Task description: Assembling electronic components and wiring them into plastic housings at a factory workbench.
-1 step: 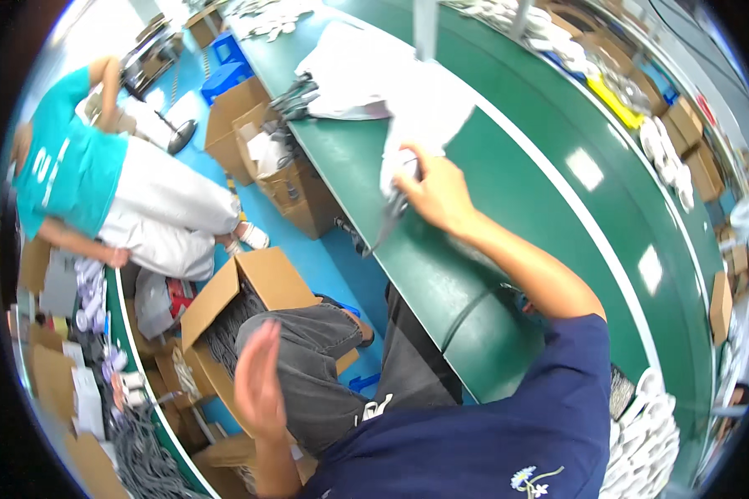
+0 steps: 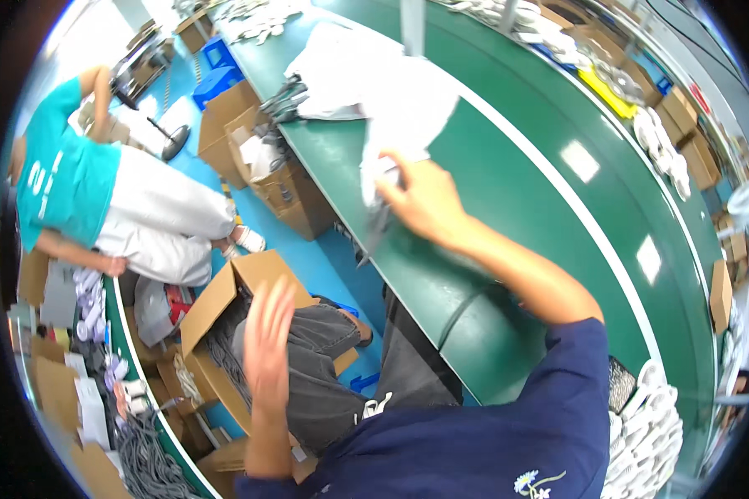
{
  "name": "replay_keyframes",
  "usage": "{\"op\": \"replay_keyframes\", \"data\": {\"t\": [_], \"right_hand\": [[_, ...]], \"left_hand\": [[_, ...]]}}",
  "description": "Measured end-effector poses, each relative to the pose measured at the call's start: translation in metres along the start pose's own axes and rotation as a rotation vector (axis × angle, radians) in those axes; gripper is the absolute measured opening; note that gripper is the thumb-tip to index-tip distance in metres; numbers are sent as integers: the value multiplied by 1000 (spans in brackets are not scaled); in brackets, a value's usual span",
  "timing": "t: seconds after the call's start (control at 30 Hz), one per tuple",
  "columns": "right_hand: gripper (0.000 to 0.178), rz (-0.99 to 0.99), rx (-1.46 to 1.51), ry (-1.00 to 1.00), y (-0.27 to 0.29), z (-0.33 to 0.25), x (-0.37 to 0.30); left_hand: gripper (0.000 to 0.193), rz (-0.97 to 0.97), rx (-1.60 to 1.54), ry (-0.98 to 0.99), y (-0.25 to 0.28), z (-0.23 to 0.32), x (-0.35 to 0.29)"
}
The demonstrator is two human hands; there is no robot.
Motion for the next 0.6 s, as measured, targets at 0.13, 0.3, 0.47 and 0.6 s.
{"op": "replay_keyframes", "data": {"t": [0.13,0.3,0.47,0.6], "right_hand": [[37,-252,218,11,59,-72,-13],[88,-121,-245,-105,167,19,-116],[73,-274,-678,-318,167,68,-236],[58,206,-576,-68,155,72,-248]], "left_hand": [[61,-545,-453,285,-138,-41,91],[63,-593,-721,715,-140,-52,86],[53,-541,-646,1027,-191,-78,70],[53,-659,-787,1150,-208,-93,57]]}}
Point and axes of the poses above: each hand's wrist, its own x-axis towards the middle knuckle, its own y-axis out of the back of the hand, z = x × y, the point moved 1 cm from there along x, towards the middle knuckle, and after that the axes turned 11 degrees about z, right-handed, at the moved point
